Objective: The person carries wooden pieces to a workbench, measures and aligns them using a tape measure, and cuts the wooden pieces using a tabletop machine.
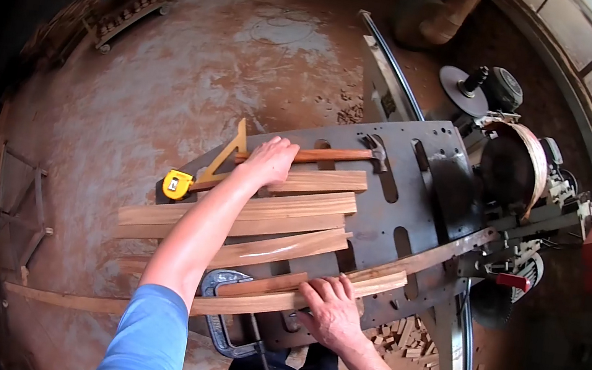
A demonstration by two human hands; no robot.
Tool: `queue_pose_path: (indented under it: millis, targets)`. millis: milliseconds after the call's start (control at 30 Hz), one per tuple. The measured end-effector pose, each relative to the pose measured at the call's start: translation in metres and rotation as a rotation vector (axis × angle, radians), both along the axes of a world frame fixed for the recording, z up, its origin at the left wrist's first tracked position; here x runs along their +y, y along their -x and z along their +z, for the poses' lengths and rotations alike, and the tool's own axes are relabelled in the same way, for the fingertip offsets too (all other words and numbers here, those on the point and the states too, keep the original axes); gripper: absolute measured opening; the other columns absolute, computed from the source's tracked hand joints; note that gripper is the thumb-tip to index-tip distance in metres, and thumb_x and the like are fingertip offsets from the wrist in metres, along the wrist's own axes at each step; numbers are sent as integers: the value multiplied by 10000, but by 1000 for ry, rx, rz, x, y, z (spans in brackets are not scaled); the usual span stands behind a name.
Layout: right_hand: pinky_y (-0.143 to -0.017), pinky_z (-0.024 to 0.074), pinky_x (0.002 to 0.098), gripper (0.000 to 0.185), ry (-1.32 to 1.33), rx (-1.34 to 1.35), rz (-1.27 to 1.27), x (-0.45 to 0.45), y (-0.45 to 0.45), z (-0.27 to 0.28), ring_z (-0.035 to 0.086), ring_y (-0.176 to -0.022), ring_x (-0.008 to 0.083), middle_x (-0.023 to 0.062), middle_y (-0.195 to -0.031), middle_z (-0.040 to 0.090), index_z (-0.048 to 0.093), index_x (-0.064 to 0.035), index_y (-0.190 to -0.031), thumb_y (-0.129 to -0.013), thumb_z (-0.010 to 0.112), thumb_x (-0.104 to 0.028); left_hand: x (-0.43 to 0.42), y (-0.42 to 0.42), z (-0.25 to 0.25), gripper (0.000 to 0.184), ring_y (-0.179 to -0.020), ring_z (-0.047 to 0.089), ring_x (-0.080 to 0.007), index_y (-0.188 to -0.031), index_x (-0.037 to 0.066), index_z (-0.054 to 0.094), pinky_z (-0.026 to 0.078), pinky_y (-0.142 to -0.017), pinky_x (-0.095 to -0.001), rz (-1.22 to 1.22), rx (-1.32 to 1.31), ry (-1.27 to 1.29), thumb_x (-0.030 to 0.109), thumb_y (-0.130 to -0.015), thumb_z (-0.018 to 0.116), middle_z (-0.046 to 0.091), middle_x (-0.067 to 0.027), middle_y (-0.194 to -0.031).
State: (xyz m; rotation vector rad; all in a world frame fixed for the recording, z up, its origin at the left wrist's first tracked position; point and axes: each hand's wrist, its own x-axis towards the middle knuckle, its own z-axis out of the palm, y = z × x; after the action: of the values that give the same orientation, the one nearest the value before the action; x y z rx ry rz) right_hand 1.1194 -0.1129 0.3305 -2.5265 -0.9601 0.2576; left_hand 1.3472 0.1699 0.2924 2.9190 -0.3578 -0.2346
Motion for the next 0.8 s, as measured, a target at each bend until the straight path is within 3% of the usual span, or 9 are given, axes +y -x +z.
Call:
queue_pose_path:
  millis: [133, 300, 400, 433, 500, 533, 600, 633, 800]
  targets:
    - [-1181, 315, 533, 595, -12, -35, -26, 1, 2, -5, 515, -1272, 296, 79, -1257, 588, 564, -137, -1317, -783, 797, -262, -12, -29, 6, 418, -1210, 608, -387, -1242, 27, 687, 502, -1028, -459, -5, 175, -77, 27, -838, 579, 660, -207, -1260]
    - [-1155, 336, 518, 585, -12, -56, -49, 5, 2, -3, 539, -1207, 292, 79, -1197, 603, 573, -117, -1293, -769, 804, -235, -28, -25, 46, 387, -1125, 646, -416, -1144, -8, 715, 532, -965, -470, 13, 108, -91, 97, -781, 628, 658, -233, -1206]
    - [-1118, 361, 491, 616, -5, -86, -45, 6, 0, 0, 554, -1162, 300, 90, -1155, 615, 574, -94, -1326, -769, 795, -234, -30, 7, 68, 398, -1126, 639, -424, -1155, -6, 709, 530, -962, -467, 103, -15, 135, 108, -779, 645, 663, -239, -1154]
    - [-1111, 364, 489, 612, 0, -97, -44, 6, 0, -1, 557, -1153, 303, 95, -1141, 618, 579, -92, -1326, -767, 787, -229, -19, 19, 61, 313, -1020, 651, -405, -1047, -19, 696, 531, -891, -456, 88, -207, 325, 128, -771, 677, 664, -231, -1059]
    - [-1087, 375, 480, 596, 15, -156, -32, 8, 0, -9, 564, -1120, 308, 104, -1089, 621, 598, -87, -1313, -755, 765, -215, -11, 41, 88, 262, -916, 671, -374, -984, -39, 640, 534, -816, -461, 137, -282, 443, 140, -796, 674, 667, -222, -984]
    - [-1037, 402, 473, 483, 15, -180, -30, 10, -2, -9, 575, -1089, 301, 94, -1050, 627, 638, -95, -1186, -738, 774, -212, -6, 57, 109, 250, -865, 681, -358, -952, -49, 613, 536, -778, -464, 168, -322, 499, 146, -808, 673, 669, -218, -946]
    - [-990, 419, 465, 354, 51, -106, 8, 9, -7, -6, 594, -1052, 288, 83, -1006, 638, 645, -113, -1040, -735, 787, -222, 8, 97, 152, 259, -718, 610, -210, -896, -13, 549, 506, -663, -399, 413, -154, 821, 191, -844, 700, 620, -110, -804]
    - [-965, 428, 462, 310, 79, -121, 18, 10, -9, -10, 614, -1020, 280, 79, -980, 652, 632, -128, -967, -729, 802, -232, 24, 118, 157, 257, -701, 550, -111, -913, 11, 539, 478, -604, -329, 397, -290, 822, 190, -865, 718, 560, -32, -747]
    - [-900, 455, 491, 335, -5, -99, 44, -14, -15, -13, 647, -956, 301, 85, -932, 657, 633, -103, -973, -755, 844, -244, 77, 288, 176, 167, -712, 572, -86, -1010, 30, 530, 483, -627, -281, 690, -356, 976, 77, -936, 673, 596, -12, -791]
